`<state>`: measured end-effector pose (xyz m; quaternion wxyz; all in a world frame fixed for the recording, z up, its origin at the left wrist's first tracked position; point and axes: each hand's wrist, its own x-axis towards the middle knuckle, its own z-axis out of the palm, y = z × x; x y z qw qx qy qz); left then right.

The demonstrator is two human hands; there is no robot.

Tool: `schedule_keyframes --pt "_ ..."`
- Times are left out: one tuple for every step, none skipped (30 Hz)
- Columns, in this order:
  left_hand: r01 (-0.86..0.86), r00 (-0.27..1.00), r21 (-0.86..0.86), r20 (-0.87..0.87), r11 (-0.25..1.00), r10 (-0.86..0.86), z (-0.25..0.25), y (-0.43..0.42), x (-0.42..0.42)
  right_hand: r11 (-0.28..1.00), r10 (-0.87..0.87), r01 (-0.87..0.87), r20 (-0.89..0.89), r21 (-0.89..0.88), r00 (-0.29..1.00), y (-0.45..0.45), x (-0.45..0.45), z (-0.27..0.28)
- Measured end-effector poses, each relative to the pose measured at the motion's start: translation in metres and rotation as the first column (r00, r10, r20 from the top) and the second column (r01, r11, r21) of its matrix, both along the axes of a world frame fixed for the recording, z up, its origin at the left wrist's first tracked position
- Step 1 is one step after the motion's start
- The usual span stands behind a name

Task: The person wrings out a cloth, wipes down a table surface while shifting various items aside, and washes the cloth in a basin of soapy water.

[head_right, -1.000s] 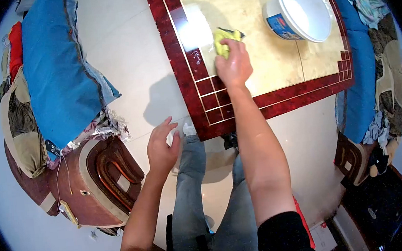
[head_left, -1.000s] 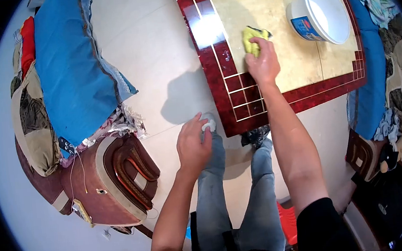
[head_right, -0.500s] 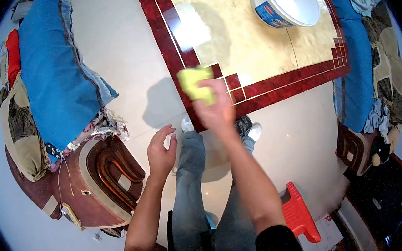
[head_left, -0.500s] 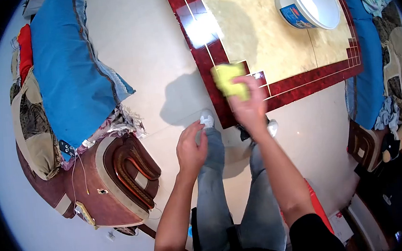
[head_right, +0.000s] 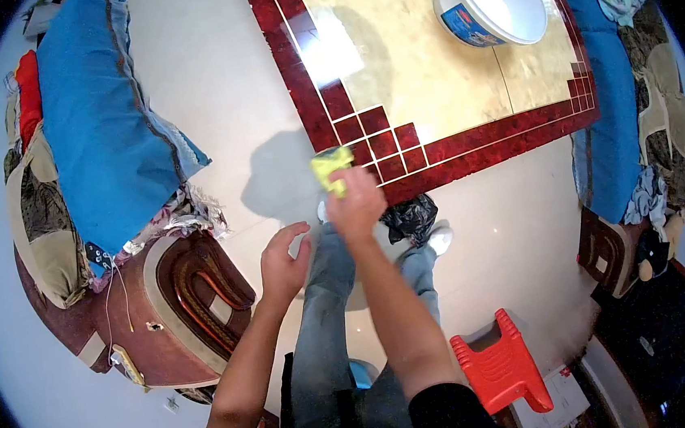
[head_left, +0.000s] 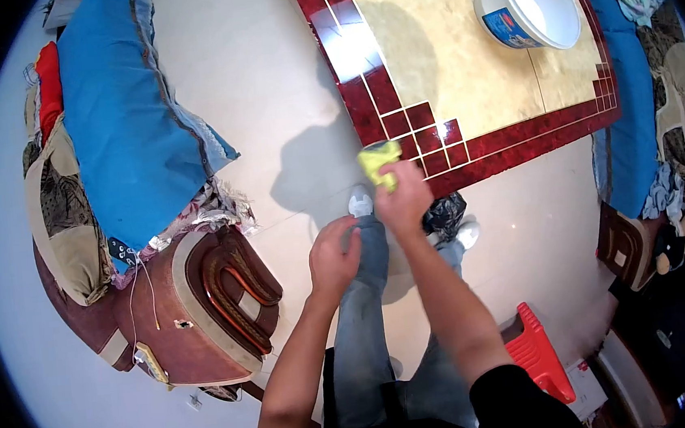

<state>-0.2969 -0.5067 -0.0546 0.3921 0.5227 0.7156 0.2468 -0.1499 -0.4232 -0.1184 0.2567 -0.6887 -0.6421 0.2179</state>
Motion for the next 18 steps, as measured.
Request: schedule_keyframes --pt "-0.003 1.0 0.001 -0.017 1.0 0.003 0.004 -0.001 -0.003 0.998 0.059 -0.06 -0.053 -0.023 0.997 -0.012 -0.018 -0.002" --pt "-0.005 0.999 0.001 -0.034 1.0 0.005 0.009 -0.003 -0.006 0.992 0.115 -0.121 -0.106 -0.043 0.988 -0.026 -0.033 -0.005" --pt "-0.006 0.999 0.003 -0.05 1.0 0.006 0.015 -0.005 -0.008 0.971 0.118 -0.169 -0.277 -0.168 0.953 -0.039 -0.046 -0.006" --pt "-0.048 0.998 0.023 -0.035 0.999 0.049 0.021 -0.01 -0.011 0.932 0.093 -0.234 -0.439 -0.277 0.893 -0.054 -0.054 -0.003" --pt "-0.093 0.995 0.048 -0.019 0.994 0.094 0.025 -0.015 -0.013 0.924 0.155 -0.295 -0.466 -0.243 0.871 -0.071 -0.055 0.001" --pt "-0.14 0.99 0.082 -0.005 0.987 0.141 0.031 -0.018 -0.016 0.914 0.223 -0.356 -0.49 -0.195 0.842 -0.085 -0.057 0.007" --pt "-0.13 0.99 0.108 -0.03 0.986 0.134 0.04 -0.022 -0.017 0.911 0.215 -0.358 -0.507 -0.204 0.835 -0.097 -0.059 0.016" --pt "-0.127 0.99 0.103 -0.041 0.987 0.132 0.048 -0.026 -0.017 0.907 0.211 -0.365 -0.522 -0.212 0.827 -0.109 -0.059 0.027" --pt "-0.132 0.989 0.1 -0.05 0.986 0.137 0.056 -0.032 -0.015 0.914 0.156 -0.324 -0.528 -0.242 0.835 -0.119 -0.053 0.042" --pt "-0.148 0.986 0.103 -0.056 0.984 0.154 0.065 -0.04 -0.01 0.917 0.114 -0.294 -0.531 -0.269 0.84 -0.128 -0.043 0.06" --pt "-0.115 0.991 0.121 -0.058 0.986 0.123 0.069 -0.047 -0.005 0.933 0.096 -0.274 -0.57 -0.234 0.816 -0.132 -0.027 0.079" --pt "-0.069 0.997 0.065 -0.031 0.996 0.071 0.078 -0.052 0.0 0.949 0.074 -0.244 -0.609 -0.201 0.79 -0.138 -0.006 0.1" --pt "-0.036 0.997 0.071 -0.067 0.997 0.041 0.089 -0.057 0.011 0.951 -0.012 -0.197 -0.666 -0.238 0.746 -0.147 0.016 0.119" --pt "-0.006 0.995 0.076 -0.101 0.997 0.013 0.104 -0.06 0.028 0.948 -0.095 -0.157 -0.716 -0.278 0.692 -0.153 0.041 0.14" --pt "0.005 0.999 0.053 -0.037 0.999 -0.004 0.116 -0.062 0.045 0.954 -0.122 -0.138 -0.761 -0.268 0.637 -0.157 0.067 0.16" --pt "0.027 0.999 0.028 0.024 0.999 -0.027 0.131 -0.063 0.063 0.958 -0.149 -0.116 -0.805 -0.261 0.575 -0.159 0.093 0.183" --pt "0.061 0.96 0.001 0.273 0.998 -0.059 0.152 -0.064 0.081 0.949 -0.209 -0.099 -0.833 -0.299 0.512 -0.162 0.118 0.209" --pt "0.119 0.899 -0.13 0.435 0.984 -0.051 0.199 -0.059 0.099 0.936 -0.271 -0.084 -0.854 -0.341 0.445 -0.169 0.14 0.232"
